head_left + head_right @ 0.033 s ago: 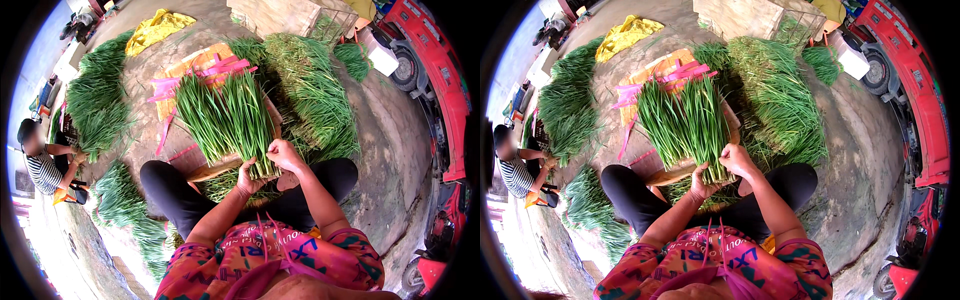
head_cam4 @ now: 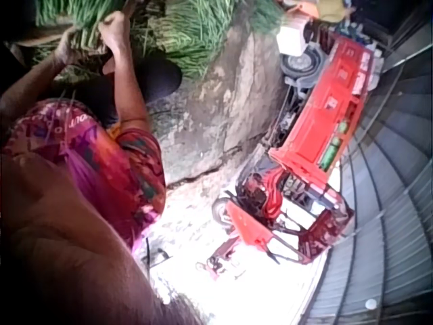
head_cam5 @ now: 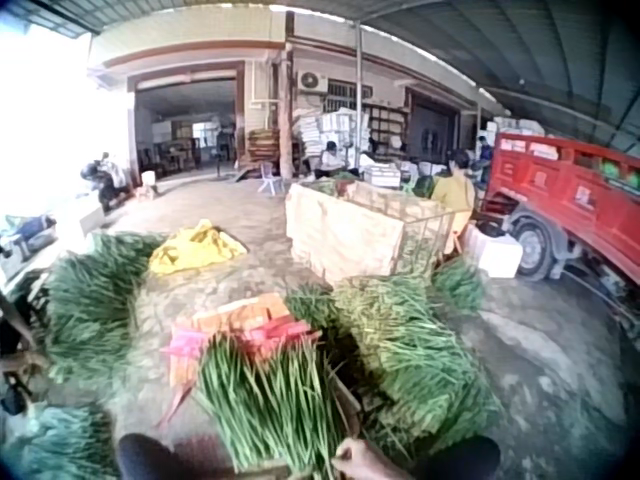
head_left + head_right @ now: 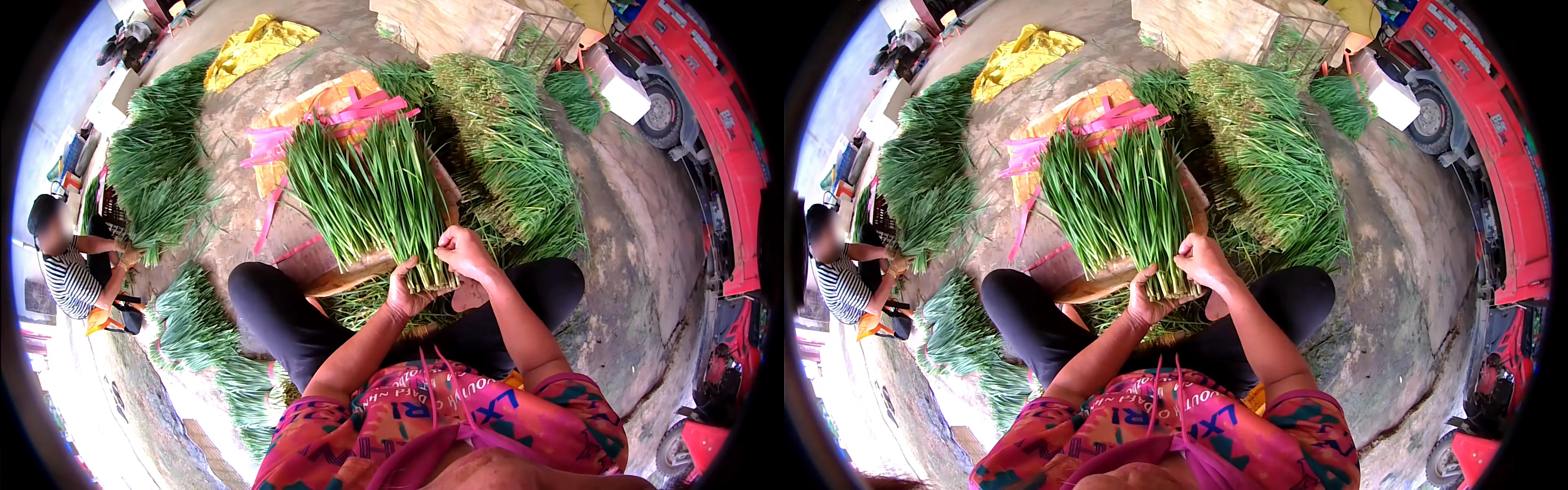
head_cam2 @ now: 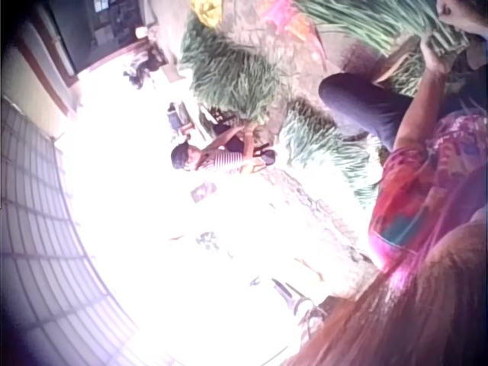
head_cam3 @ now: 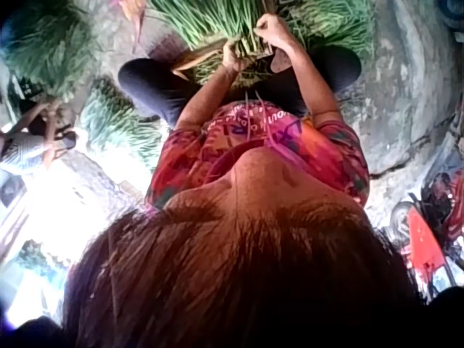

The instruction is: The person bundles green stalks by hand, gathering them into groups and securing them with pink ties while sitting on the floor.

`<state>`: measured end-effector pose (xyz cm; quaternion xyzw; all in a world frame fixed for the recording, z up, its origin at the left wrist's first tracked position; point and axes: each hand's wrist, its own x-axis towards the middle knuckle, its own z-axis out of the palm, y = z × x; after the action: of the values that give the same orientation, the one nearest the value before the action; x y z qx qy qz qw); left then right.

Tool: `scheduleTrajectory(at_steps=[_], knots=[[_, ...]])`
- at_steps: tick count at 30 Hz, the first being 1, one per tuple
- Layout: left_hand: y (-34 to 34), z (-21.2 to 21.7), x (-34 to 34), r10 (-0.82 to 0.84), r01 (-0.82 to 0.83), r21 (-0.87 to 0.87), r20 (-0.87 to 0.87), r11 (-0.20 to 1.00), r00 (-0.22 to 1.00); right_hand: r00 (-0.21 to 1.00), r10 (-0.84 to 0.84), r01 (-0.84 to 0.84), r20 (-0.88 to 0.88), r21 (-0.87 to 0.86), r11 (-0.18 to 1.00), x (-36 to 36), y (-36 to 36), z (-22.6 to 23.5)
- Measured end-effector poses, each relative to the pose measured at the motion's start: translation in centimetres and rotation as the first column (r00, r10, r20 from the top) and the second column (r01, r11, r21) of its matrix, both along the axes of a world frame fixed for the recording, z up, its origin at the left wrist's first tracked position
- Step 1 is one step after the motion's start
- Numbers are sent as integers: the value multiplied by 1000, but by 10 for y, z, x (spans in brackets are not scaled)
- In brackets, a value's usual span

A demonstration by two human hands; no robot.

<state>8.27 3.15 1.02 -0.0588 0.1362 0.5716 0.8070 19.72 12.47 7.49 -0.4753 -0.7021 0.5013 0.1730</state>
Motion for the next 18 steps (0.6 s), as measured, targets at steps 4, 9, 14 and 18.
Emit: scheduleTrajectory(at_steps=[4,9,14,18], knots=[[0,4,0,11,-11,-1,42,1000,999,998,-40,42,38,-57,997,-4,-7,20],[0,6,1,23,-23,-10,1,1000,1000,967,54,-82,249,101,991,-3,-9,13],[-1,10,2,23,-23,-2,-7,1000,1000,982,70,-113,173,255,960,0,-11,21],[-1,9,0,30,-32,-54,-34,998,999,885,262,-407,385,368,836,-4,-28,20]])
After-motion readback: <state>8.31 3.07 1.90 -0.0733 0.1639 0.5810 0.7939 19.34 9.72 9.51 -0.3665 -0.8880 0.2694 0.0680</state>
